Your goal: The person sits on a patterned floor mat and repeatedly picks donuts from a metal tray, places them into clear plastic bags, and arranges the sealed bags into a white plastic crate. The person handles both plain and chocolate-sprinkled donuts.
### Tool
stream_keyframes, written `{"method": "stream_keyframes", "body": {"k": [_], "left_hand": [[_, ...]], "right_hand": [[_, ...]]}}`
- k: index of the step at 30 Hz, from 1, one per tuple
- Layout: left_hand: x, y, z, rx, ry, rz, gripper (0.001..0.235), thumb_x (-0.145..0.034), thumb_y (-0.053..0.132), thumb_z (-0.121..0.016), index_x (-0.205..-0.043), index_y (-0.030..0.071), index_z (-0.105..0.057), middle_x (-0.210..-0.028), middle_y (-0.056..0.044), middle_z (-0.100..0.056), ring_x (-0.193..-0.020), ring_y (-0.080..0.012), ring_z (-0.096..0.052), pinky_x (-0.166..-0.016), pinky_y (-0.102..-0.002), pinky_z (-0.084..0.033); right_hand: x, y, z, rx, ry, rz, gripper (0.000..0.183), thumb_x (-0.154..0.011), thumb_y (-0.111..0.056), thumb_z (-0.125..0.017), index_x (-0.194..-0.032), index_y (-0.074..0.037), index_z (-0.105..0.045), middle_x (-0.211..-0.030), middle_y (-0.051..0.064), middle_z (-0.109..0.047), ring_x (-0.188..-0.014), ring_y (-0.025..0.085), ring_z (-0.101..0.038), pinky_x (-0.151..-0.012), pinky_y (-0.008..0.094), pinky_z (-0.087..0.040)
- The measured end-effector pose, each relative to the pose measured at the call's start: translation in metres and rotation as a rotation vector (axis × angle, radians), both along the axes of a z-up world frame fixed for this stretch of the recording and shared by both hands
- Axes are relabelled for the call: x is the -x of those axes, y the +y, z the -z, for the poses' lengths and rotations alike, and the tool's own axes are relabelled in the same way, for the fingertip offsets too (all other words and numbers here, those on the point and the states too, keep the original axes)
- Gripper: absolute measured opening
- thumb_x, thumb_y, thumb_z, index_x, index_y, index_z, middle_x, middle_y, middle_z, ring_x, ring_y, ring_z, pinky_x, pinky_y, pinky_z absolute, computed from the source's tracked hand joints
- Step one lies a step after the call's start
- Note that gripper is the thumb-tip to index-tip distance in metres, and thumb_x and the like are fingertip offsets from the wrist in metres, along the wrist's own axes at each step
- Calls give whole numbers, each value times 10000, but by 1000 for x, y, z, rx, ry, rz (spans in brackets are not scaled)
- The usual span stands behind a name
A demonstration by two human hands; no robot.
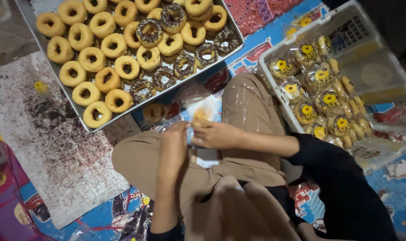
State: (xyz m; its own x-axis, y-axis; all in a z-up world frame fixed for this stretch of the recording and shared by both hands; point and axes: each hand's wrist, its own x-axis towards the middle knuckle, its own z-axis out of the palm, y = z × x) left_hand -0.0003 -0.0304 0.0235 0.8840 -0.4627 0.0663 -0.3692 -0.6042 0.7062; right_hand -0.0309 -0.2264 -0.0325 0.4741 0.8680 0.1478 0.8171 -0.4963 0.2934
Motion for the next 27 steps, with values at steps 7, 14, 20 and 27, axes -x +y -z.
{"method": "stream_keyframes", "body": {"k": [7, 14, 20, 27], "left_hand": [[9, -47, -18, 45, -417, 263, 238, -937, 42, -599, -1127, -79, -675, -1146, -229, -684, -1125, -382, -662, -998, -465, -543], [-7, -66, -17, 391, -212, -272, 355, -977, 157, -648, -1261, -56, -659, -1260, -246, -689, -1213, -372, -619, -1100, -510, -442], [15, -87, 16, 89, -414, 61, 504, -992, 159, -613, -1490, 118, -547, -1393, -51, -607, -1354, -248, -545, -1255, -542, -369], [-33, -46, 40, 1738, 465, -541, 479, -1018, 333, -688, -1326, 61, -440, -1270, -116, -450, -1174, -184, -427, -964, -371, -391]], "right_hand": [[-16, -2, -31, -209, -169, 530, 574, -891, -283, -518, -1460, -257, -587, -1513, -9, -589, -1461, 168, -430, -1180, 542, -243], [-12, -38, 0, -406, -64, 413, 392, -1050, -194, -626, -1425, -227, -736, -1449, 11, -686, -1140, 136, -550, -1187, 534, -311], [2, -46, 2, -302, 51, 706, 504, -843, -120, -589, -1342, -65, -628, -1261, 171, -689, -1282, 369, -596, -1090, 755, -266], [-36, 7, -94, -708, 1091, 637, 512, -872, -215, -748, -1314, -28, -570, -1281, 212, -634, -1239, 371, -570, -1082, 535, -389]]}}
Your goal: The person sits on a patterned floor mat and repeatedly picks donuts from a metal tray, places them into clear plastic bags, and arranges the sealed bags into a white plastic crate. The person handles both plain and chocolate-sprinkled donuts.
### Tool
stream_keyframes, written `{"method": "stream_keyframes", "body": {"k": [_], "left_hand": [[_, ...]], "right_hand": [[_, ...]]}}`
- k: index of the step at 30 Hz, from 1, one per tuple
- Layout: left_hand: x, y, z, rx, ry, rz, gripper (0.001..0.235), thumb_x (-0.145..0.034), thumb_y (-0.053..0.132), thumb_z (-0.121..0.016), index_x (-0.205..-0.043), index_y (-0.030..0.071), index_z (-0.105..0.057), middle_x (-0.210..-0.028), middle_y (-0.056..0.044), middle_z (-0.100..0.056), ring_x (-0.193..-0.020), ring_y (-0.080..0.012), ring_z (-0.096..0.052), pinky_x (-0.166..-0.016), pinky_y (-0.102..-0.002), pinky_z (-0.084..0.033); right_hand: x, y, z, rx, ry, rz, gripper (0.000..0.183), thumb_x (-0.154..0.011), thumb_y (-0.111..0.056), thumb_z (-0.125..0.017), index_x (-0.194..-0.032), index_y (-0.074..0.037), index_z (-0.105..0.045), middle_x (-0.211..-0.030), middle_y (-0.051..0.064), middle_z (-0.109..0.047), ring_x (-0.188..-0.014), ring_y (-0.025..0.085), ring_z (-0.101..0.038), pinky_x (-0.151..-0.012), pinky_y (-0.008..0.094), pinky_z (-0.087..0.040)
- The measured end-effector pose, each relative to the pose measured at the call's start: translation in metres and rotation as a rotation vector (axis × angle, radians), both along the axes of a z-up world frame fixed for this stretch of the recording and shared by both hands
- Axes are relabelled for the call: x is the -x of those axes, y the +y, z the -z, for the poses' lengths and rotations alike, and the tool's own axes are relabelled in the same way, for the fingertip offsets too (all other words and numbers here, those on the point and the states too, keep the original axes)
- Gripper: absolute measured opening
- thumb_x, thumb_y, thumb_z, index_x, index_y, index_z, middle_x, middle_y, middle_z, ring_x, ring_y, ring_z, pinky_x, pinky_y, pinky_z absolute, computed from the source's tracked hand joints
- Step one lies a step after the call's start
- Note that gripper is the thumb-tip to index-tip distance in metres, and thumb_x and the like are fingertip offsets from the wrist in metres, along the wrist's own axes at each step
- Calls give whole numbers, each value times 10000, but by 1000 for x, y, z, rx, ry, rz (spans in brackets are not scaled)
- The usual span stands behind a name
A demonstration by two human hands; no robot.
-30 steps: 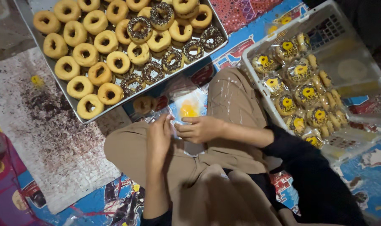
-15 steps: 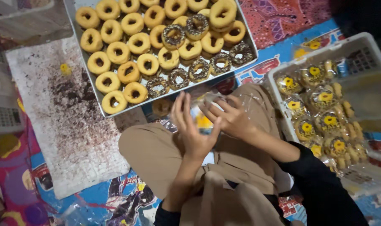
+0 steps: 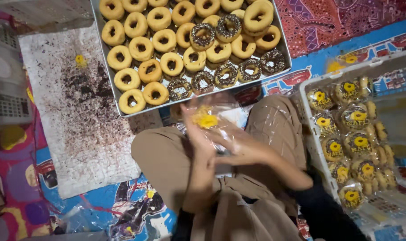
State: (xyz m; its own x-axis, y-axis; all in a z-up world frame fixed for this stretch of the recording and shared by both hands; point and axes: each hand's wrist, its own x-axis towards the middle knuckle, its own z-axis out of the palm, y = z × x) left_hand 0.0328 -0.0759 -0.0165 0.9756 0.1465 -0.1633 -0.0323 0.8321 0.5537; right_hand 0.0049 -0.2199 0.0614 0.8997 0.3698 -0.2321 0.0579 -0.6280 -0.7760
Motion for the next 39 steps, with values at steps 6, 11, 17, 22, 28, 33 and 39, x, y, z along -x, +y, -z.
{"method": "stream_keyframes", "body": {"k": [6, 11, 17, 22, 28, 33, 39], "left_hand": [[-42, 126, 32, 459, 88, -335, 227, -962, 240, -772, -957, 70, -622, -897, -80, -684, -832, -193, -653, -797, -328, -571], [-35, 132, 13, 438, 205, -351, 303, -891, 287, -767, -1034, 55, -636, -1040, -155, -682, -1002, -283, -657, -951, -467, -576], [-56, 95, 2, 784, 278, -123, 442, -898, 337, -706, -1147, 7, -547, -1227, -277, -582, -1179, -399, -581, -1041, -593, -521], [-45, 42, 5, 959, 191, 50, 471, -940, 370, -624, -1191, -13, -511, -1250, -316, -579, -1213, -442, -566, -1057, -539, -497], [-1, -8, -10, 696, -3, 112, 464, -989, 259, -615, -1317, -28, -457, -1321, -257, -552, -1264, -401, -571, -1157, -576, -481], [10, 1, -24, 484, -103, 182, 697, -933, 141, -616, -1577, 174, -353, -1412, -185, -563, -1292, -322, -583, -1125, -468, -504], [20, 11, -29, 440, -134, 320, 749, -1035, 93, -619, -1701, 98, -276, -1585, -183, -513, -1353, -255, -564, -990, -323, -526]], "right_hand": [[-187, -78, -16, 633, -753, 301, 475, -901, -372, -874, -1263, -102, -726, -1182, 276, -670, -1100, 417, -619, -868, 488, -541], [-278, -139, 33, 876, -377, 177, 578, -820, -504, -835, -1244, -134, -707, -1082, 206, -689, -971, 372, -685, -826, 509, -549], [-171, -88, 12, 170, -834, 318, 616, -880, -343, -847, -1294, -20, -527, -1325, 226, -625, -1118, 327, -686, -896, 444, -610], [-19, -16, 11, -868, -617, 444, 784, -761, -129, -913, -1403, -83, -466, -1308, 100, -606, -1227, 215, -634, -1051, 367, -557], [40, 33, 32, -454, -682, 642, 986, -696, -32, -904, -1524, -38, -370, -1292, 169, -644, -1193, 234, -628, -1056, 371, -464], [20, 25, 7, -157, -704, 360, 862, -777, -67, -868, -1515, 23, -432, -1204, 209, -694, -1048, 305, -689, -927, 354, -536], [32, 42, 11, -547, -504, 542, 510, -937, -26, -730, -1423, -46, -574, -1067, 114, -724, -972, 216, -708, -898, 321, -572]]}}
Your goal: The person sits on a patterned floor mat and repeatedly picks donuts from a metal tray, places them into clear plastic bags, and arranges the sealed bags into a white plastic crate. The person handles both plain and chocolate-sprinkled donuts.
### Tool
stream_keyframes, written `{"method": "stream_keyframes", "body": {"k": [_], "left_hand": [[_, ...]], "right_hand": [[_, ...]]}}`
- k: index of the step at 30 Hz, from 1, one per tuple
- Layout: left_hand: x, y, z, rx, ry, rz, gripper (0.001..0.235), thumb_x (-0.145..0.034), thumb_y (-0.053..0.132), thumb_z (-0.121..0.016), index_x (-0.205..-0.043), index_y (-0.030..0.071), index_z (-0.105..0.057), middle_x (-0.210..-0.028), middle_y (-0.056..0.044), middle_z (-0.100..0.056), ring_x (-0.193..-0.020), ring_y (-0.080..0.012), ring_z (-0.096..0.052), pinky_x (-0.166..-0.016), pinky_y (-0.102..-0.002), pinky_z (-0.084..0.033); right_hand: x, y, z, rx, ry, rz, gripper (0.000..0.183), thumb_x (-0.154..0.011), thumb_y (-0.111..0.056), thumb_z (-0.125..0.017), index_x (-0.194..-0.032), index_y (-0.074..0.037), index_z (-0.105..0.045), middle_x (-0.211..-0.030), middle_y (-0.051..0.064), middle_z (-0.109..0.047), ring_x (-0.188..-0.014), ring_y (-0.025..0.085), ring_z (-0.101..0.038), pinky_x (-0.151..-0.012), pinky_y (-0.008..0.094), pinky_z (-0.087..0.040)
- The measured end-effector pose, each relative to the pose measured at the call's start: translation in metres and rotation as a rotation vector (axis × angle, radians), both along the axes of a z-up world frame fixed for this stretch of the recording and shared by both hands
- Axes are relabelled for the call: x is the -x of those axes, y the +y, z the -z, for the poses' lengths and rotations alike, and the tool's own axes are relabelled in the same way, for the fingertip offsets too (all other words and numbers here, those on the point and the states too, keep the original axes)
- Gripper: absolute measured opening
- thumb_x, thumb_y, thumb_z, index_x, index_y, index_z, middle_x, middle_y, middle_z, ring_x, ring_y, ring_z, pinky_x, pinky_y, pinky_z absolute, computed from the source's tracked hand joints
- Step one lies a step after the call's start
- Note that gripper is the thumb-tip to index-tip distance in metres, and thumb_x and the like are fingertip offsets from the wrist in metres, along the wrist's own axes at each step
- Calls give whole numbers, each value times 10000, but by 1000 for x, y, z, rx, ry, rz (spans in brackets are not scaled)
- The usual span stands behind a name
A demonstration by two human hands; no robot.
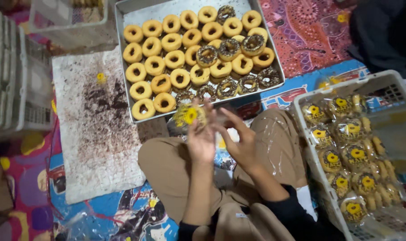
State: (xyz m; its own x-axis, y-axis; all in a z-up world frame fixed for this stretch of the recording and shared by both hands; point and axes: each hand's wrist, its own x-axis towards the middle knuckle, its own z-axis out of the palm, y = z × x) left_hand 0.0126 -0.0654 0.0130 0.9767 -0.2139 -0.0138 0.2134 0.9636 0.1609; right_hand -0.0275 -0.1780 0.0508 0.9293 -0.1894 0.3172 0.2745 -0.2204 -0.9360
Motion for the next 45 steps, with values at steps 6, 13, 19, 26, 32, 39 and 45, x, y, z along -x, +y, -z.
{"method": "stream_keyframes", "body": {"k": [6, 13, 19, 26, 32, 39, 45], "left_hand": [[30, -5, 16, -310, 138, -52, 692, -927, 185, -634, -1549, 59, -357, -1457, -167, -561, -1320, -254, -605, -1124, -389, -488], [20, 32, -21, -1313, -646, -380, 156, -904, 192, -710, -1015, 85, -685, -986, -64, -676, -1030, -203, -653, -1094, -418, -449], [32, 54, -105, -1713, -1204, -560, 207, -759, 61, -819, -937, 9, -727, -839, -100, -696, -803, -256, -655, -705, -380, -515], [54, 51, -133, -1679, -907, -560, 166, -835, -47, -805, -964, -35, -701, -875, -114, -734, -794, -239, -729, -693, -347, -593], [57, 88, -145, -1909, -1012, -585, 226, -747, -15, -727, -961, 25, -787, -918, -101, -764, -913, -300, -705, -774, -393, -580], [39, 125, -92, -1901, -278, -714, 70, -1024, 67, -687, -1018, -2, -682, -1024, -130, -685, -961, -232, -664, -883, -344, -546], [29, 143, 40, -1683, 172, -659, 104, -900, 63, -791, -916, -4, -713, -858, -45, -693, -755, -96, -643, -686, -251, -519]], "right_hand": [[4, 3, 1, -230, -380, -5, 539, -985, -6, -737, -1443, -108, -474, -1252, 99, -625, -1103, 190, -673, -974, 328, -587], [-13, -71, -41, 277, -54, -734, 508, -863, 23, -737, -1354, -39, -623, -1088, 112, -769, -888, 211, -794, -786, 350, -633], [-4, -77, -67, -221, 80, -661, 258, -1010, -47, -664, -1267, -58, -673, -979, 57, -736, -828, 193, -759, -779, 312, -629], [-2, -57, -62, 523, -619, -479, 191, -871, -236, -804, -1043, -165, -761, -935, -52, -627, -886, 176, -568, -842, 411, -447], [-21, -70, -7, 1237, -187, -257, 234, -908, -368, -712, -1010, -170, -784, -969, 6, -722, -905, 188, -661, -790, 368, -513], [-51, -85, 47, 857, 471, -679, 554, -875, -500, -761, -1300, -153, -681, -1107, 84, -783, -983, 236, -755, -858, 384, -594], [-29, 94, 158, -331, 335, -347, 200, -941, -219, -806, -991, -27, -782, -922, 87, -737, -871, 159, -643, -799, 359, -525]]}}
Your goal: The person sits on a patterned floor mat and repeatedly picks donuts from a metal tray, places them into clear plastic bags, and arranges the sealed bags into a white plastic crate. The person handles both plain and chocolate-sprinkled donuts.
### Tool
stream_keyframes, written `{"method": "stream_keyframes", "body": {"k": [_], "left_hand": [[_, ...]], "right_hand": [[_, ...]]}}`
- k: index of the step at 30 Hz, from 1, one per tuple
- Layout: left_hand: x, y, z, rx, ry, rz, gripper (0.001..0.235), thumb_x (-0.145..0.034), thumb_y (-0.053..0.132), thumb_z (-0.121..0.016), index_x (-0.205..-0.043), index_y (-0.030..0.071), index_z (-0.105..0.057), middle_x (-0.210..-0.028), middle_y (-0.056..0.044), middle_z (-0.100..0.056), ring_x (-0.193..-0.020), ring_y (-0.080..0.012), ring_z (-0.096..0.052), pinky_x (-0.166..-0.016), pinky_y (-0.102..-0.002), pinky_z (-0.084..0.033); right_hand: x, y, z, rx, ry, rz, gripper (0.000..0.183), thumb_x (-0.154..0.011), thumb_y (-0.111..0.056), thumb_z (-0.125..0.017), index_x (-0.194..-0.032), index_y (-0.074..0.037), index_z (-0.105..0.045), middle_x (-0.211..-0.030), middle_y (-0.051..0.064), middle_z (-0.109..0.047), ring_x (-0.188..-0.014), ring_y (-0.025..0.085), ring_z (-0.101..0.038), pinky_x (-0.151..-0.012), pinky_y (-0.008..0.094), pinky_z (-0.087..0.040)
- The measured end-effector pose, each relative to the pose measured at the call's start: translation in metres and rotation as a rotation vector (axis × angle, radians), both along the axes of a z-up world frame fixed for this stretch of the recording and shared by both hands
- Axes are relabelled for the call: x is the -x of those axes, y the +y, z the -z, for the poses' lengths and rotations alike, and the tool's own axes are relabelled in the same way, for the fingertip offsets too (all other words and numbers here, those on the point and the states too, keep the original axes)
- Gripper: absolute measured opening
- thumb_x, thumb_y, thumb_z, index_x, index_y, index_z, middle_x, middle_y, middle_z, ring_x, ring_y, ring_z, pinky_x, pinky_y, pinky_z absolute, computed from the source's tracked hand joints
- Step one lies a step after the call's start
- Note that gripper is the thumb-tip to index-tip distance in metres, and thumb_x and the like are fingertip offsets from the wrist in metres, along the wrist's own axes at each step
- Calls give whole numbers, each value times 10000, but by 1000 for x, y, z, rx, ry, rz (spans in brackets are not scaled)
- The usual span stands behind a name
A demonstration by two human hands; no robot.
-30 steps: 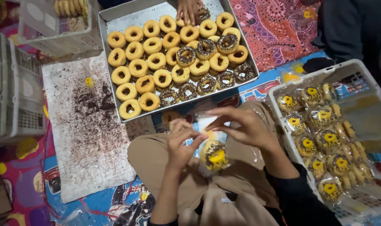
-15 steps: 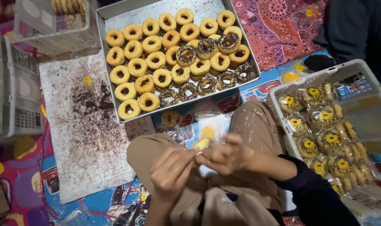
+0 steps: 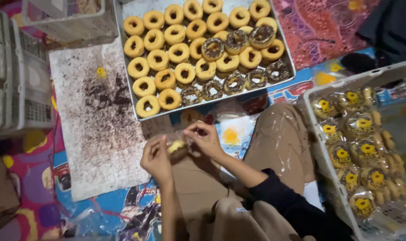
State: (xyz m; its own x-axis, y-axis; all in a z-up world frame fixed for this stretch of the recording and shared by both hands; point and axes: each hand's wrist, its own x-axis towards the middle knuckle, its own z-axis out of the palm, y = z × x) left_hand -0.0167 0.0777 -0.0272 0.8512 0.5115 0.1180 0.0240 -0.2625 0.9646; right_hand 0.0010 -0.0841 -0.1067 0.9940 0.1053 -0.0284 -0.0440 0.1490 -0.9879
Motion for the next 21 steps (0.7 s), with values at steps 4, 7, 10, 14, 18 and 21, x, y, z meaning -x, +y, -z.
{"method": "stream_keyframes", "body": {"k": [4, 7, 10, 14, 18, 21], "left_hand": [[69, 30, 72, -14, 70, -80, 99, -902, 39, -796, -934, -11, -717, -815, -12, -712, -737, -96, -634, -686, -244, -536], [97, 45, 108, 362, 91, -175, 298, -894, 18, -800, -1106, 0, -591, -771, -43, -620, -696, -116, -607, -640, -248, -513], [92, 45, 111, 362, 132, -49, 410, -855, 2, -751, -1200, 35, -533, -981, -13, -676, -741, -113, -657, -645, -243, -549], [42, -13, 87, 518, 307, 364, 370, -897, 60, -733, -1230, 69, -574, -919, -69, -670, -752, -132, -667, -638, -271, -589], [-33, -47, 90, 304, 307, 633, 343, -937, 189, -711, -1261, 116, -625, -1126, -28, -632, -905, -185, -657, -668, -330, -632], [-99, -27, 124, -1119, -318, 846, 555, -719, 282, -804, -1235, 134, -664, -1088, -204, -702, -984, -416, -671, -825, -487, -549]], "right_hand": [[35, 34, 43, 187, 216, 54, 182, -987, -134, -729, -853, -10, -729, -858, 78, -696, -823, 111, -586, -733, 317, -502], [56, 7, 36, 301, 95, -214, 135, -926, -158, -732, -1009, -51, -730, -1011, 121, -697, -942, 209, -595, -808, 354, -498], [57, -33, 2, 599, -638, -236, 348, -831, -174, -743, -1167, -93, -709, -1211, 149, -676, -1121, 298, -593, -926, 381, -499], [45, -99, -38, 708, -674, -322, 482, -828, -112, -731, -1308, -143, -691, -1356, 117, -684, -1266, 328, -617, -1043, 390, -512], [98, -196, -54, 490, -210, 46, 392, -876, -107, -745, -1260, -72, -674, -1280, 145, -703, -1232, 268, -658, -1056, 421, -533], [178, -302, -68, 814, 244, 635, 606, -773, -268, -870, -1269, -61, -590, -1142, 157, -716, -1061, 261, -693, -927, 406, -549]]}}
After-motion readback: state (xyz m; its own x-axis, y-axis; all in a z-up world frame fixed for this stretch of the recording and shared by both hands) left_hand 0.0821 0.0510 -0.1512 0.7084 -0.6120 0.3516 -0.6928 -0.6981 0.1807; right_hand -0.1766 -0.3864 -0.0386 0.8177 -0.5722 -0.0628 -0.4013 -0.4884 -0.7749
